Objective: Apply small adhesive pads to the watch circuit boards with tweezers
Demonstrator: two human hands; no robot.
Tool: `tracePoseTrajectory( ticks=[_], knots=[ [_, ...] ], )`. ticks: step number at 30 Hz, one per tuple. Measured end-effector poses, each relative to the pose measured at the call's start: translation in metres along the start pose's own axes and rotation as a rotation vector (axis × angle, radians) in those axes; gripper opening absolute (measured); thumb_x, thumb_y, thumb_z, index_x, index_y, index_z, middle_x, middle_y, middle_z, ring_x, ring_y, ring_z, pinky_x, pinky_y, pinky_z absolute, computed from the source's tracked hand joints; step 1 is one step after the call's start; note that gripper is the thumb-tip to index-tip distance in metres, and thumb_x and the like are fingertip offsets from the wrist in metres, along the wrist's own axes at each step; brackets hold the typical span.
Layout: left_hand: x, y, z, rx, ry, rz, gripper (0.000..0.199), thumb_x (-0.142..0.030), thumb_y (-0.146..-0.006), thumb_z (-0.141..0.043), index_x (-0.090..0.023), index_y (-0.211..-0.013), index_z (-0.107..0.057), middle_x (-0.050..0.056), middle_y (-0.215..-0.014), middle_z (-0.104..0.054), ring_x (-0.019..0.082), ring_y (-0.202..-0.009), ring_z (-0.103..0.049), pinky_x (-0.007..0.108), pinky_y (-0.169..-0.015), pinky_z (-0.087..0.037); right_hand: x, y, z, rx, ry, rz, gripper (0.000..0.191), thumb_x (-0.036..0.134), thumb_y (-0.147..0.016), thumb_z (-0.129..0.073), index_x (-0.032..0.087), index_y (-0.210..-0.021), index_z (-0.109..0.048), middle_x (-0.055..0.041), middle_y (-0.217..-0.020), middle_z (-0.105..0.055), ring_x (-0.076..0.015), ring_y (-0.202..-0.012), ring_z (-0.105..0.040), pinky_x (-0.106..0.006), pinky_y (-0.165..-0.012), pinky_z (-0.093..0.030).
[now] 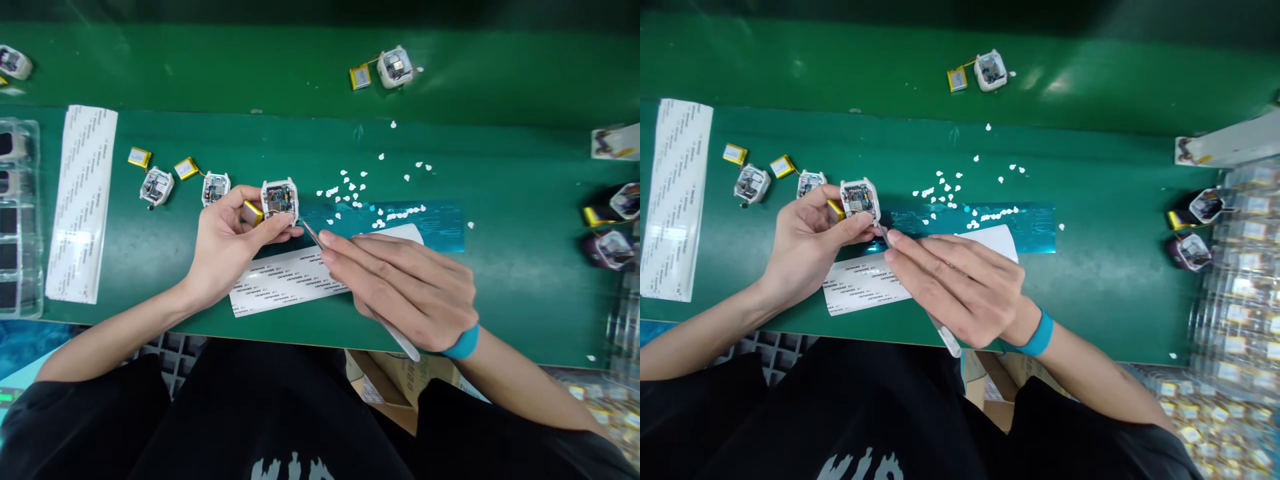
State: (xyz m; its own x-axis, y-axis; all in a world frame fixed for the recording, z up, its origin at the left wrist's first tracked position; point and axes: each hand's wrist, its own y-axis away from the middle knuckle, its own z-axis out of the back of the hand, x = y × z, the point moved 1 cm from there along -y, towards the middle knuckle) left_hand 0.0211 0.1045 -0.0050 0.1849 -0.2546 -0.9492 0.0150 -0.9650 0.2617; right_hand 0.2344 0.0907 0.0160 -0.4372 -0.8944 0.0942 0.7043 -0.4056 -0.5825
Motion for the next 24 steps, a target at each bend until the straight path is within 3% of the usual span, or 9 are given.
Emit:
tracePoseTrajectory(
  ticks=[4,7,10,12,14,16,18,21,24],
  knots=[
    [0.001,0.001,-0.001,0.043,-0.019,-0.002,0.026,-0.012,-0.074,-0.081,-0.016,-0.09,-0.062,0.0,-0.078,-0.074,0.016,-0.069,-0.075,0.03,-0.074,-0.067,-0.004,0.001,0.003,-0.026,0.099,0.043,0.026,0.011,-0.095,-0.06,0.018,-0.118,-0.069,-0.0077,-0.12,-0.072,-0.0208,-0.101,-0.075,-0.031,-0.089,-0.065],
    [-0.003,-0.011,0.002,0.089,-0.089,-0.042,0.035,-0.02,-0.072,-0.085,-0.018,-0.098,-0.061,-0.001,-0.08,-0.073,0.017,-0.07,-0.074,0.034,-0.072,-0.066,-0.005,0.002,0.003,-0.065,0.159,0.071,0.023,0.01,-0.095,-0.06,0.012,-0.115,-0.069,-0.0115,-0.118,-0.072,-0.0205,-0.097,-0.075,-0.031,-0.087,-0.064],
    [-0.02,-0.053,0.015,0.048,-0.324,-0.206,0.041,-0.035,-0.078,-0.083,-0.025,-0.109,-0.06,-0.004,-0.081,-0.071,0.014,-0.071,-0.071,0.036,-0.071,-0.062,-0.006,0.003,0.002,-0.075,0.193,0.1,0.023,0.008,-0.095,-0.058,0.009,-0.116,-0.069,-0.0119,-0.12,-0.071,-0.0194,-0.096,-0.075,-0.031,-0.084,-0.065],
    [-0.037,-0.09,0.028,-0.023,-0.634,-0.31,0.034,-0.044,-0.087,-0.073,-0.028,-0.113,-0.059,-0.009,-0.083,-0.067,0.009,-0.076,-0.066,0.036,-0.076,-0.059,-0.007,0.004,0.001,-0.086,0.219,0.116,0.023,0.008,-0.095,-0.058,0.009,-0.115,-0.069,-0.0113,-0.12,-0.071,-0.0187,-0.094,-0.075,-0.031,-0.082,-0.065],
    [-0.054,-0.123,0.039,-0.122,-0.877,-0.332,0.024,-0.047,-0.089,-0.068,-0.026,-0.098,-0.06,-0.011,-0.079,-0.062,0.008,-0.079,-0.059,0.038,-0.08,-0.053,-0.009,0.005,0.0,-0.107,0.248,0.125,0.022,0.009,-0.094,-0.06,0.009,-0.114,-0.07,-0.0103,-0.12,-0.071,-0.0183,-0.091,-0.075,-0.031,-0.08,-0.064],
    [-0.065,-0.146,0.041,-0.124,-0.977,-0.338,0.025,-0.044,-0.083,-0.075,-0.025,-0.086,-0.06,-0.008,-0.074,-0.057,0.012,-0.087,-0.052,0.04,-0.089,-0.048,-0.01,0.005,-0.003,-0.142,0.263,0.124,0.02,0.01,-0.092,-0.064,0.01,-0.111,-0.071,-0.009,-0.118,-0.072,-0.0175,-0.087,-0.074,-0.029,-0.077,-0.064],
    [-0.067,-0.159,0.032,-0.094,-1.014,-0.372,0.024,-0.039,-0.077,-0.08,-0.025,-0.082,-0.061,-0.005,-0.077,-0.055,0.017,-0.099,-0.047,0.04,-0.104,-0.039,-0.011,0.005,-0.005,-0.172,0.251,0.118,0.02,0.011,-0.091,-0.066,0.01,-0.11,-0.072,-0.0079,-0.117,-0.073,-0.0167,-0.084,-0.074,-0.028,-0.073,-0.063],
    [-0.049,-0.178,-0.001,0.009,-0.96,-0.497,0.022,-0.035,-0.071,-0.079,-0.028,-0.087,-0.065,-0.004,-0.086,-0.06,0.021,-0.114,-0.041,0.04,-0.115,-0.025,-0.011,0.005,-0.008,-0.193,0.214,0.121,0.019,0.011,-0.091,-0.066,0.009,-0.109,-0.072,-0.0075,-0.116,-0.074,-0.0162,-0.081,-0.073,-0.028,-0.068,-0.061],
    [-0.023,-0.212,-0.043,0.079,-0.852,-0.547,0.018,-0.036,-0.063,-0.074,-0.034,-0.08,-0.067,-0.001,-0.081,-0.063,0.028,-0.103,-0.047,0.044,-0.105,-0.034,-0.009,0.004,-0.01,-0.185,0.217,0.128,0.015,0.013,-0.092,-0.067,0.012,-0.106,-0.073,-0.0054,-0.114,-0.075,-0.0146,-0.081,-0.072,-0.027,-0.066,-0.06]
  ],
)
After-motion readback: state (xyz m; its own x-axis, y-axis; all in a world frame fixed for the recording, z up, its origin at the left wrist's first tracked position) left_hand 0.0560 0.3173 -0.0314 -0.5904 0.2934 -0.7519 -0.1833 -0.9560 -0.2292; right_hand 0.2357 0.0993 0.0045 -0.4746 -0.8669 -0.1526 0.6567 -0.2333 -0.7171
